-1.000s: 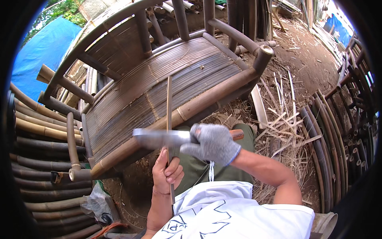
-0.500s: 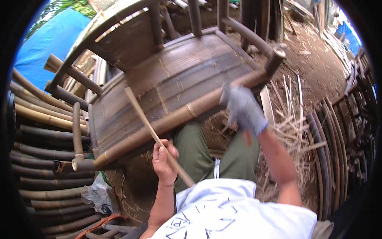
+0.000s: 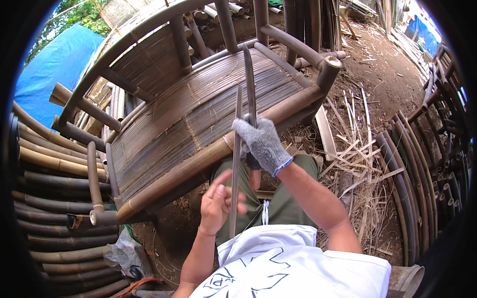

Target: The person uses a knife to split a piece of bamboo into thin strips while sitting on the ground. They then use the strips to tie and secure the joints of a bamboo chair frame, pulling the bindings tight and trimming excess material.

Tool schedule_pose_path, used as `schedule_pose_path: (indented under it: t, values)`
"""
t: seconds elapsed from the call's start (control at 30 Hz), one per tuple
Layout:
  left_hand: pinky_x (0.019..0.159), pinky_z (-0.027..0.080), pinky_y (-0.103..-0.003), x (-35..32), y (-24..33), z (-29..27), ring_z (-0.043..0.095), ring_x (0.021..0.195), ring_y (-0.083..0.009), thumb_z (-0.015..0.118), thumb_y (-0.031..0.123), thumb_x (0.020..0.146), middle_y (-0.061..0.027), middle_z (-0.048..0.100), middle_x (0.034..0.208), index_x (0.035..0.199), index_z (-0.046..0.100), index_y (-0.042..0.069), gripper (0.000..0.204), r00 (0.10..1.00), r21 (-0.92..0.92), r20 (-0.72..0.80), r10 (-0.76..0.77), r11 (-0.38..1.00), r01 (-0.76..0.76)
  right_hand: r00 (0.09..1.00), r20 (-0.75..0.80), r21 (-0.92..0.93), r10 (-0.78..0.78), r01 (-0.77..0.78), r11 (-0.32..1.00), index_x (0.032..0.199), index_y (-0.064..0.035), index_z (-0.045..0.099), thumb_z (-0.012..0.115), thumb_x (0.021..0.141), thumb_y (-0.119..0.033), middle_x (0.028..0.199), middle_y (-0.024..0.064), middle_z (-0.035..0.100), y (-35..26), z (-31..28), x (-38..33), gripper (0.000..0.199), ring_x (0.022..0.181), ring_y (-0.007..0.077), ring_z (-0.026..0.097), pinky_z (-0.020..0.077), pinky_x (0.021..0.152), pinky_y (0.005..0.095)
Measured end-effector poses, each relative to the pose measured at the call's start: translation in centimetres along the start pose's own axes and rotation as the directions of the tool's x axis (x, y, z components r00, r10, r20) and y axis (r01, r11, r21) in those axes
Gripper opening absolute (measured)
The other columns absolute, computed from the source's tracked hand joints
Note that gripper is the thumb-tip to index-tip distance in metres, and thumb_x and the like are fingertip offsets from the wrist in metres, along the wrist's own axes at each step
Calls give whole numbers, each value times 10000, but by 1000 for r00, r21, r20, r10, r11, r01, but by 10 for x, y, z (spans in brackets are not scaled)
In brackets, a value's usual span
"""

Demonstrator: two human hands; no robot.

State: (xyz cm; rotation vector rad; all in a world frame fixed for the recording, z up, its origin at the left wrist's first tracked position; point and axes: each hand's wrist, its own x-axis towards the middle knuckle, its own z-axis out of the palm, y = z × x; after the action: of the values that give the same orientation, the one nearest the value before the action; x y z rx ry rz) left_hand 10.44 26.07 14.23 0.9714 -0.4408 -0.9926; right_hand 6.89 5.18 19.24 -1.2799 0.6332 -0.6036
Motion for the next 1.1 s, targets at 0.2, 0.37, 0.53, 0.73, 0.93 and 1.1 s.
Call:
schedule_pose_path:
  t: [0.2,0.37,0.53,0.73,0.93,1.1]
  values:
    - [379,381,-196,0,22,10,458,415,-56,430,305,1102,-24,564,654,1434,491,15,444,989,7,-145,-2,1000,3,751,212,-612,-625,601,515,897,-49,620,676,944,-370,723,147,639,11,-9,-3,329,665,344,673,532,601,426]
    - [358,364,-200,18,35,8,416,381,-50,454,262,1097,2,524,622,1463,470,28,435,986,-226,-165,-10,974,-28,821,490,-702,-293,571,427,951,-69,606,722,840,-503,754,162,606,25,-13,-63,463,721,384,656,507,629,467]
    - [345,360,-208,12,31,17,404,376,-52,450,265,1098,3,502,602,1470,460,21,445,983,-141,-181,15,989,-41,824,448,-734,-346,560,384,903,-86,601,706,837,-553,737,133,612,35,-13,-51,484,692,361,658,516,612,456]
    - [348,345,-205,-13,22,35,391,377,-55,436,264,1100,10,475,591,1475,434,-29,476,983,67,-176,-50,996,63,858,244,-853,-453,412,321,907,-66,607,670,916,-472,735,157,632,23,-36,-2,411,737,377,671,537,646,459]
    - [360,320,-205,-69,-2,17,395,370,-57,494,298,1075,-2,482,536,1432,463,-88,527,999,155,-49,15,988,-7,920,-261,-521,-292,120,845,766,-70,538,511,986,-631,569,48,488,-23,-126,83,603,442,188,562,485,414,348]
    - [379,334,-191,-5,24,23,439,425,-43,488,235,1075,-20,564,692,1411,519,-38,434,967,196,-217,130,977,-88,576,498,-764,-648,645,-14,854,-41,568,575,1003,-359,649,159,551,14,-74,10,351,643,397,609,515,570,495]
